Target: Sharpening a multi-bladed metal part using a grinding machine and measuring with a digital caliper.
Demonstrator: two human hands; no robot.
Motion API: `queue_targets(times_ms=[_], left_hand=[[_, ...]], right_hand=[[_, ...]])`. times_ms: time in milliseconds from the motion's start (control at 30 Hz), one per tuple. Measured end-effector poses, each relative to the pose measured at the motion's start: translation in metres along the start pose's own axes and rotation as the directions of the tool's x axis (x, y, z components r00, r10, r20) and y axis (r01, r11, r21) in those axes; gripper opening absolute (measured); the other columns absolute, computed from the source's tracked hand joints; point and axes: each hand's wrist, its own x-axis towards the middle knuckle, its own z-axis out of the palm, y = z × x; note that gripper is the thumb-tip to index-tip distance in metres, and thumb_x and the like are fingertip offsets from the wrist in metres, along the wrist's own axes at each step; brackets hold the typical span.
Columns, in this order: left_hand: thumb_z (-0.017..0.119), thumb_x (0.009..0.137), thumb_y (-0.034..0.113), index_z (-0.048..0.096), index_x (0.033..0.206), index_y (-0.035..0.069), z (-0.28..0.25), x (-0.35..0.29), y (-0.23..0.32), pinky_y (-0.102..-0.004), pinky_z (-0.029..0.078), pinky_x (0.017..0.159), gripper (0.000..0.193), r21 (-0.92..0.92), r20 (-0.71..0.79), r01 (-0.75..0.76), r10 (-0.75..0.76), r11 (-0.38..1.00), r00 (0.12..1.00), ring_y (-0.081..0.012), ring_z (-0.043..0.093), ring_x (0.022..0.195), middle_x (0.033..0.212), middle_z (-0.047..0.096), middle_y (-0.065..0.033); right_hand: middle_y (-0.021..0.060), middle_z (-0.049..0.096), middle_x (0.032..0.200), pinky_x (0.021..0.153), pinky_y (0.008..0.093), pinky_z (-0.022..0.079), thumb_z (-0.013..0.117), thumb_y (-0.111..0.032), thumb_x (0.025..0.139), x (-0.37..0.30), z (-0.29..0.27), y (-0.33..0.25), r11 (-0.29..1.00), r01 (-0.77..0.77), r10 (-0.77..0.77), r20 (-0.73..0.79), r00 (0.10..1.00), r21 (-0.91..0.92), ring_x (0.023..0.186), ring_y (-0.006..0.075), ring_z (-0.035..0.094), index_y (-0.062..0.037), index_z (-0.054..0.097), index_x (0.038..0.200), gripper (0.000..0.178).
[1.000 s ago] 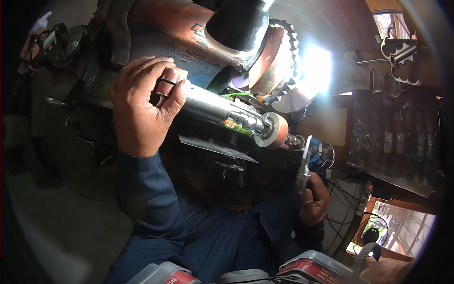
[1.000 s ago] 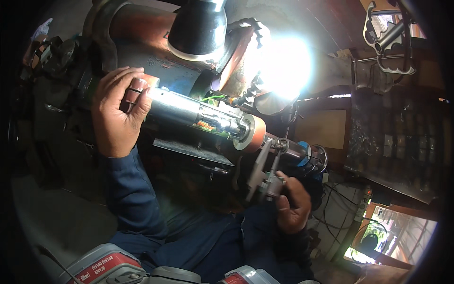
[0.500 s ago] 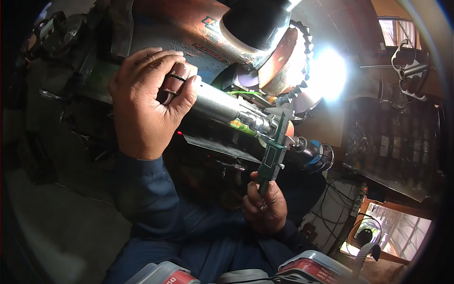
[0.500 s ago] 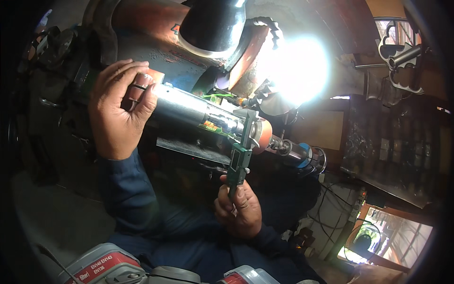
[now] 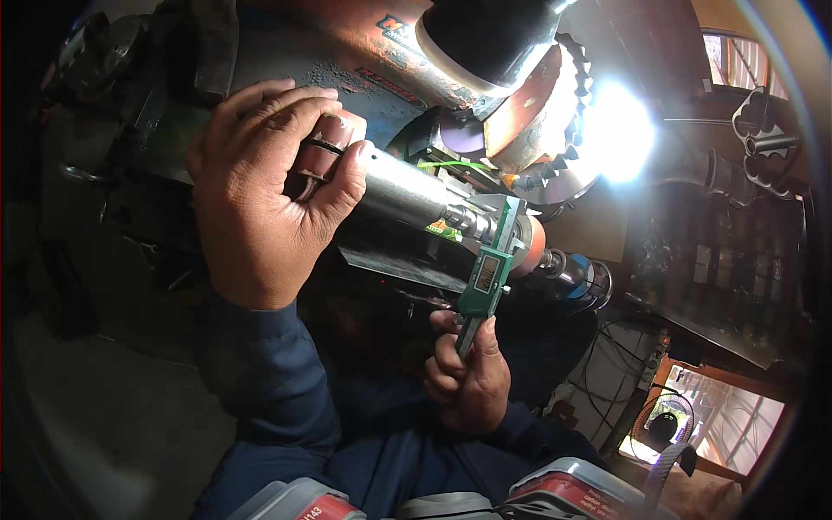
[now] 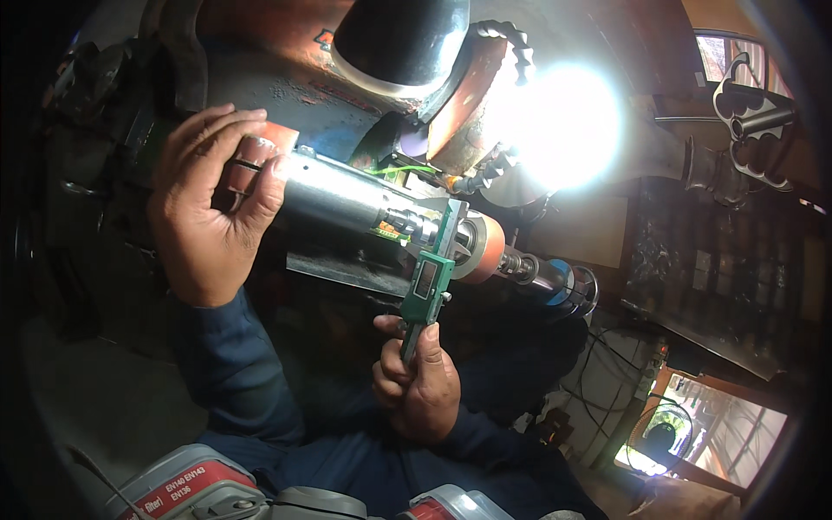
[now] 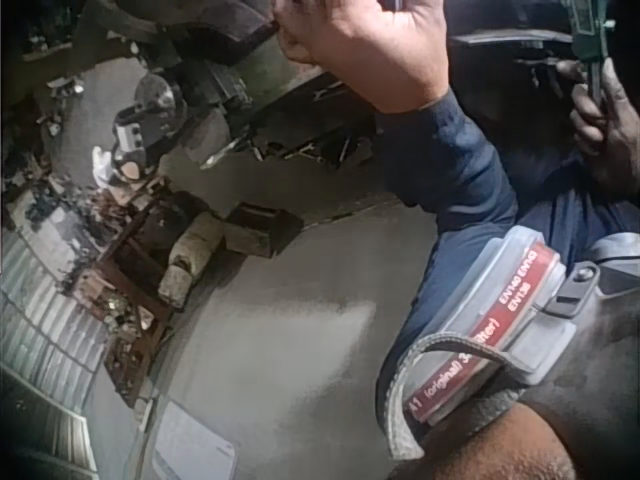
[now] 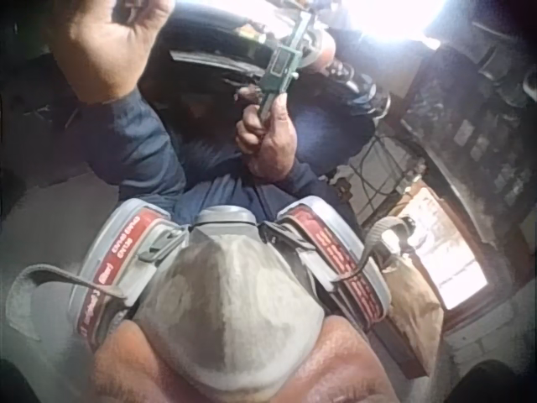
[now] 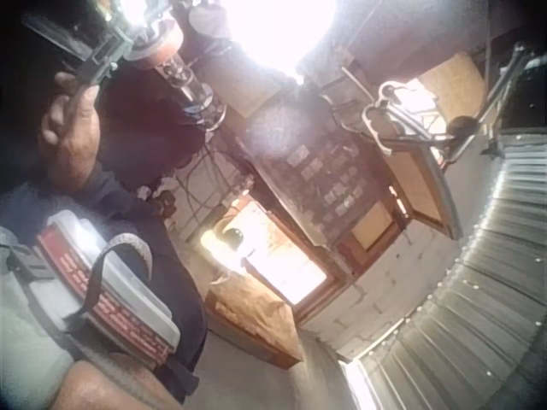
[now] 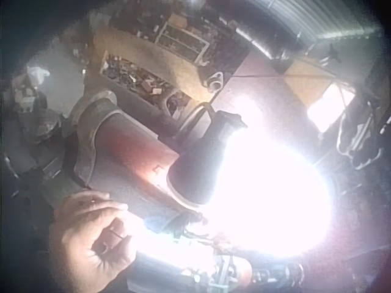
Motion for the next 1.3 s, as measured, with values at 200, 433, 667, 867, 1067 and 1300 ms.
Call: queue_targets(times_ms=[200, 433, 667, 867, 1067, 1300], left_hand=[[0.079, 0.071, 0.018, 0.069, 0.102, 0.009, -0.001, 0.002, -0.004, -0.0387, 0.041, 0.093, 0.033, 0.007, -0.004, -0.046, 0.046, 0.999, 0.999, -0.0240, 0.061, 0.108, 0.099, 0.070, -0.0019], [0.076, 0.079, 0.011, 0.069, 0.102, 0.004, -0.001, 0.002, -0.002, -0.0304, 0.056, 0.071, 0.026, -0.062, 0.032, -0.038, 0.040, 0.997, 0.999, -0.0257, 0.062, 0.105, 0.105, 0.068, -0.0087], [0.076, 0.079, 0.012, 0.069, 0.102, 0.004, -0.002, 0.002, -0.003, -0.0308, 0.056, 0.071, 0.025, -0.044, 0.016, -0.069, 0.070, 0.997, 0.997, -0.0256, 0.062, 0.106, 0.104, 0.068, -0.0080], [0.077, 0.079, 0.013, 0.069, 0.102, 0.004, -0.004, 0.002, -0.005, -0.0326, 0.055, 0.075, 0.026, -0.030, 0.019, -0.080, 0.080, 0.996, 0.997, -0.0265, 0.062, 0.106, 0.104, 0.068, -0.0081], [0.077, 0.078, 0.013, 0.069, 0.102, 0.004, -0.003, 0.002, -0.004, -0.0326, 0.055, 0.076, 0.027, -0.030, 0.016, -0.082, 0.083, 0.996, 0.996, -0.0264, 0.062, 0.106, 0.104, 0.068, -0.0082], [0.077, 0.079, 0.012, 0.069, 0.104, 0.005, -0.003, 0.001, -0.002, -0.0293, 0.056, 0.068, 0.028, -0.071, 0.023, -0.029, 0.030, 0.997, 0.999, -0.0240, 0.063, 0.103, 0.107, 0.066, -0.0105]], right_hand=[[-0.0041, 0.029, 0.059, 0.041, 0.0237, 0.019, 0.035, -0.059, 0.100, 0.001, 0.004, 0.005, 1.000, -0.002, 0.001, -0.092, 0.996, -0.015, 0.045, 0.0063, 0.024, -0.0035, 0.055, 0.104, 0.059], [-0.0041, 0.029, 0.057, 0.040, 0.0240, 0.018, 0.034, -0.061, 0.099, 0.004, 0.005, 0.004, 0.999, -0.038, 0.037, -0.125, 0.991, 0.001, 0.043, 0.0066, 0.021, -0.0091, 0.052, 0.085, 0.056], [-0.0041, 0.027, 0.054, 0.038, 0.0243, 0.017, 0.032, -0.060, 0.100, 0.005, 0.007, 0.006, 0.999, -0.037, 0.039, -0.136, 0.990, 0.015, 0.041, 0.0070, 0.019, -0.0098, 0.051, 0.081, 0.057], [-0.0038, 0.029, 0.055, 0.040, 0.0246, 0.017, 0.035, -0.063, 0.098, 0.005, 0.007, 0.008, 0.998, -0.059, 0.058, -0.141, 0.988, -0.002, 0.043, 0.0072, 0.022, -0.0114, 0.051, 0.079, 0.057], [-0.0039, 0.029, 0.055, 0.039, 0.0247, 0.017, 0.035, -0.065, 0.097, 0.005, 0.010, 0.004, 0.997, -0.060, 0.052, -0.163, 0.985, -0.044, 0.042, 0.0075, 0.022, -0.0117, 0.051, 0.078, 0.059], [-0.0041, 0.029, 0.055, 0.038, 0.0248, 0.017, 0.035, -0.067, 0.096, 0.002, 0.010, -0.006, 0.992, -0.119, 0.112, -0.181, 0.977, -0.029, 0.041, 0.0078, 0.022, -0.0120, 0.050, 0.076, 0.060]])
